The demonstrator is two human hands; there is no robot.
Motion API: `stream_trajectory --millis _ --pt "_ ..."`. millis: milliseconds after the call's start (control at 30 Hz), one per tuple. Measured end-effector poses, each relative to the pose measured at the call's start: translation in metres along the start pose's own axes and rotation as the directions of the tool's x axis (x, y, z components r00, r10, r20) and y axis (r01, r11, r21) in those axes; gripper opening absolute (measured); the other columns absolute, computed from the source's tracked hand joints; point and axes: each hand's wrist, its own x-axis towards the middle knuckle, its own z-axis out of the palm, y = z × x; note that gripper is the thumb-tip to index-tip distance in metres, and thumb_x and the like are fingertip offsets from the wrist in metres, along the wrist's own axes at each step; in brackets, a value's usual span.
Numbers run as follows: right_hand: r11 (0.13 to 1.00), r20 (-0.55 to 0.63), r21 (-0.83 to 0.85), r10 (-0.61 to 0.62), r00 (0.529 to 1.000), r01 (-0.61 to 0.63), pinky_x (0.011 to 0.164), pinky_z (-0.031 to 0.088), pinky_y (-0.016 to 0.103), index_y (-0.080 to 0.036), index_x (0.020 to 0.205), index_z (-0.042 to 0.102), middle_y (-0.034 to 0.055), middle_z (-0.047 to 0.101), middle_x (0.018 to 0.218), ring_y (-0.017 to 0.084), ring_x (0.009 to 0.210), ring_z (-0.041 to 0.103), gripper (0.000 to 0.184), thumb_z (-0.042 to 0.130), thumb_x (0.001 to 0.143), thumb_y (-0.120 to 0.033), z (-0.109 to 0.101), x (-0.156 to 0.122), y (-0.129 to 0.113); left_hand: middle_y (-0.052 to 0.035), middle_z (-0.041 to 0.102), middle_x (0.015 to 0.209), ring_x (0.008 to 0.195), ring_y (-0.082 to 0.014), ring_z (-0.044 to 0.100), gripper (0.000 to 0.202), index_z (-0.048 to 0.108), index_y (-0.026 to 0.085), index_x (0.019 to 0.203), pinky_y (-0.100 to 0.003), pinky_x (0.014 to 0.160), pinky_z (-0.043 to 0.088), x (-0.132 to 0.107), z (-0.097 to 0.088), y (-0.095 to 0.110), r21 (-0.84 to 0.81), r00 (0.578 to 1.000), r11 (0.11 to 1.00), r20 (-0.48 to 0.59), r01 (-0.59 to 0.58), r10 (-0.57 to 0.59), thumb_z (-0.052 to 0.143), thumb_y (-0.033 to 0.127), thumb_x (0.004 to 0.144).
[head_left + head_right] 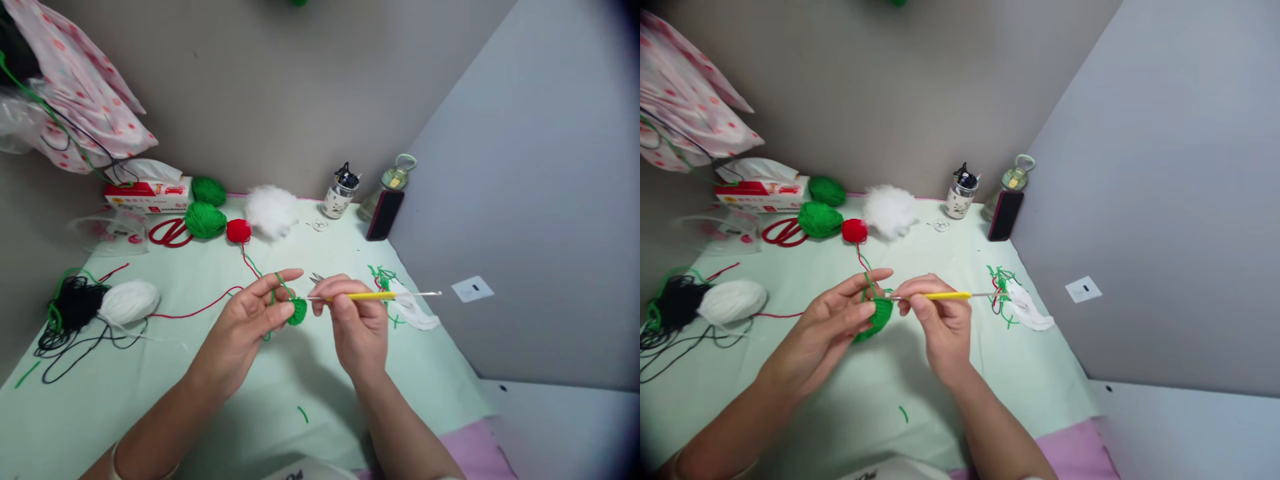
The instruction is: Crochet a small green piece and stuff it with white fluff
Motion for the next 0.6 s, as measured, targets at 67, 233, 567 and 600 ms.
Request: stream_trajectory --millis 67,233,567,600 --pt "0.999 0.044 -0.047 -0.002 0.999 0.004 0.071 0.056 0.036 -0.029 0.099 0.080 0.0051 0.076 0.092 0.021 0.088 0.070 0.017 0.063 0.101 -0.027 0.001 0.000 0.003 -0.0027 0.068 0.092 0.078 -0.0145 0.055 0.036 0.080 0.028 0.119 -0.027 0.072 0.044 -0.002 0.001 -0.002 0.068 0.999 0.997 0.002 -0.033 0.033 0.084 0.031 0.084" --pt "0.897 0.149 -0.381 -0.180 0.972 0.225 0.080 0.058 0.039 -0.035 0.119 0.076 0.0054 0.076 0.104 0.021 0.094 0.071 0.034 0.062 0.098 -0.013 0.001 -0.010 0.009 -0.0001 0.067 0.089 0.082 -0.0154 0.059 0.044 0.077 0.029 0.125 -0.029 0.081 0.048 -0.002 0.002 -0.010 0.129 0.990 0.988 -0.100 -0.084 0.097 0.085 0.030 0.082" --pt "0.999 -0.037 -0.037 0.018 0.999 -0.019 0.063 0.054 0.033 -0.028 0.099 0.080 0.0040 0.073 0.087 0.017 0.069 0.064 0.018 0.062 0.101 -0.027 -0.004 -0.001 0.000 -0.0012 0.069 0.087 0.074 -0.0118 0.053 0.032 0.082 0.024 0.111 -0.024 0.068 0.041 0.005 -0.006 -0.006 -0.105 0.995 0.990 -0.008 0.099 -0.100 0.086 0.032 0.080" --pt "0.998 -0.012 0.010 0.061 0.998 -0.060 0.062 0.054 0.033 -0.027 0.097 0.080 0.0045 0.073 0.087 0.017 0.071 0.065 0.017 0.064 0.100 -0.031 -0.004 0.000 0.001 -0.0012 0.070 0.088 0.077 -0.0128 0.055 0.031 0.082 0.026 0.111 -0.025 0.071 0.042 0.005 -0.005 -0.006 -0.070 0.997 0.994 -0.006 0.081 -0.082 0.086 0.032 0.081"
